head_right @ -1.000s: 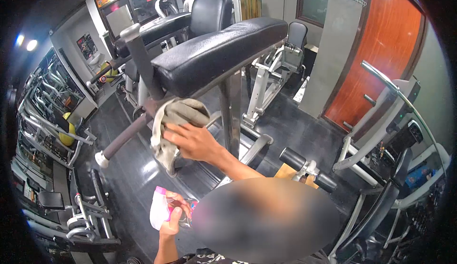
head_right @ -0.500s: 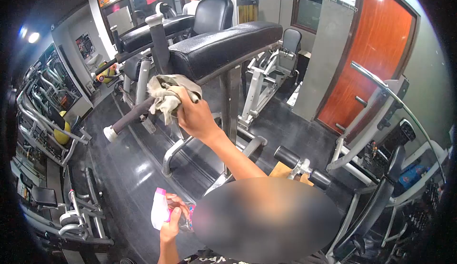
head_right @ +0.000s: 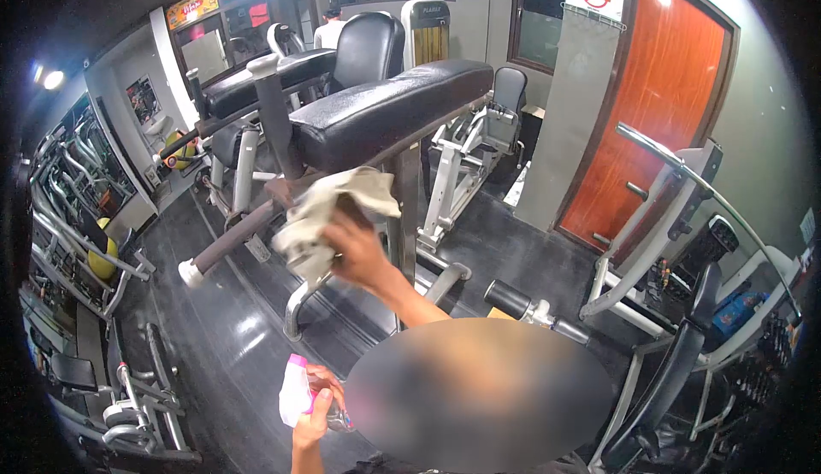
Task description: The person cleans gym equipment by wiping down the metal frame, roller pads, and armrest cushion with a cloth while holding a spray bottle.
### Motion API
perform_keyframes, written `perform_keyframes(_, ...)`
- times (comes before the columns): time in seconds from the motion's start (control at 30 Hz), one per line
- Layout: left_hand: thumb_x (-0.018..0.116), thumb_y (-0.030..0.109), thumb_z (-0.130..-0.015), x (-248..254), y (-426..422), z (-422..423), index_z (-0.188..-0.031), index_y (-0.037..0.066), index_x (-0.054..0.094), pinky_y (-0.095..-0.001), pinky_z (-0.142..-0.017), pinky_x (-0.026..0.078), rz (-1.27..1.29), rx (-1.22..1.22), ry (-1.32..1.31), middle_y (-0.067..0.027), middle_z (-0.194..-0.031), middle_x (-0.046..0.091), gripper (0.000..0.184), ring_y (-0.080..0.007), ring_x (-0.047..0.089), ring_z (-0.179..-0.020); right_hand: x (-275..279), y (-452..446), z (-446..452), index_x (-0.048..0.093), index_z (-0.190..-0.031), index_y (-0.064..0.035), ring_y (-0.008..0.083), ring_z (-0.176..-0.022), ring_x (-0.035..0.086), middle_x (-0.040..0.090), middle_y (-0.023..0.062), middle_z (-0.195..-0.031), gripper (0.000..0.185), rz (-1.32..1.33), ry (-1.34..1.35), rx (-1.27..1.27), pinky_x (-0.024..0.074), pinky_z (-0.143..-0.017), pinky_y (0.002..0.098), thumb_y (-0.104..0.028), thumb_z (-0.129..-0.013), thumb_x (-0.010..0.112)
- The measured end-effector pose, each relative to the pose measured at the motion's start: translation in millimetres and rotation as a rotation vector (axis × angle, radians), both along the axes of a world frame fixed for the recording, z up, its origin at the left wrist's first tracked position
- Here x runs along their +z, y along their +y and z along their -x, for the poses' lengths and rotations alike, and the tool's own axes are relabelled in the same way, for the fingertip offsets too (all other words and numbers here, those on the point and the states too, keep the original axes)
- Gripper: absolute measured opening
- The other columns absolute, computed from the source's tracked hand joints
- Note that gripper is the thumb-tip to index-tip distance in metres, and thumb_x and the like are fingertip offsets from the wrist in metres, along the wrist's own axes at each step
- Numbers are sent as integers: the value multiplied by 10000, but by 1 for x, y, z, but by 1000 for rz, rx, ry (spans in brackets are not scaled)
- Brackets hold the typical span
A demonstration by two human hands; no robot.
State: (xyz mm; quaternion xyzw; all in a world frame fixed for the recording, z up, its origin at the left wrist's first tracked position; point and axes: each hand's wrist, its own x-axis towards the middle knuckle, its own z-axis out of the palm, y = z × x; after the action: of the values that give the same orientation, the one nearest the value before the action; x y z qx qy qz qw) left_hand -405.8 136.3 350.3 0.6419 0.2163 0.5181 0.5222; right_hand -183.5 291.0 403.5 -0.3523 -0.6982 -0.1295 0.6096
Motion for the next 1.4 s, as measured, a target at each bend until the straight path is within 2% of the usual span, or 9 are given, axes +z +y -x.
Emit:
perform_keyframes(0.47,651,34,-870,-7,65,-52,-1138,-16,532,-304,-549,551,58,-36,-7,-144,-836,634,298,-187,662,-602,-39,65,-88,673,-1007,-104,262,-1015,659,676,45,-1064,391,-94,-188,332,537,-862,387,-230,-662,809)
perform_keyframes(0.53,671,56,-864,-6,71,-58,-1089,-34,547,-298,-553,555,80,-59,2,-133,-830,637,272,-183,667,-611,-59,61,-117,696,-992,-93,291,-1014,640,659,66,-1122,289,457,270,352,518,-895,398,-189,-733,781)
perform_keyframes(0.6,684,76,-865,-2,77,-65,-1062,-43,554,-295,-556,557,88,-82,33,-127,-825,638,264,-180,668,-614,-77,87,-161,665,-1049,-79,300,-1072,597,620,104,-1151,283,127,-377,-434,486,-936,418,-114,-774,722)
perform_keyframes(0.67,696,95,-866,-5,82,-70,-1035,-52,561,-291,-559,559,90,-104,62,-121,-819,639,262,-177,669,-616,-61,89,-196,609,-1115,-41,320,-1090,571,600,154,-1117,303,283,331,29,478,-929,413,-73,-817,657)
perform_keyframes(0.73,691,176,-902,-13,87,-73,-1176,-38,498,-334,-589,540,58,-145,112,-151,-861,607,398,-209,646,-622,-5,93,-243,560,-1151,-23,371,-1076,567,593,221,-1093,297,-110,-282,-517,491,-857,423,-72,-859,589)
perform_keyframes(0.8,693,176,-900,-11,89,-77,-1174,-38,502,-332,-583,538,63,-144,107,-151,-858,607,397,-206,644,-618,-9,97,-282,550,-1112,5,413,-993,583,604,269,-1052,250,409,-9,-591,474,-764,461,-61,-872,540)
perform_keyframes(0.93,683,152,-898,-5,92,-79,-1179,-36,507,-328,-573,531,53,-149,62,-151,-855,605,381,-201,639,-609,-4,124,-327,539,-1133,52,484,-846,626,656,291,-890,290,532,177,-674,482,-727,514,-119,-901,516)
perform_keyframes(1.27,634,36,-891,-2,82,-72,-1182,-40,508,-315,-562,521,24,-137,61,-159,-860,593,326,-191,630,-599,-50,76,-167,491,-1308,-10,153,-1080,543,591,63,-1180,472,115,131,-321,421,-979,323,84,-845,486)
perform_keyframes(1.4,612,2,-883,9,72,-74,-1176,-53,514,-302,-541,517,100,-110,53,-152,-852,594,314,-179,625,-583,-47,15,-111,494,-1282,-64,100,-1009,532,555,16,-1116,452,393,663,188,432,-888,251,67,-856,423)
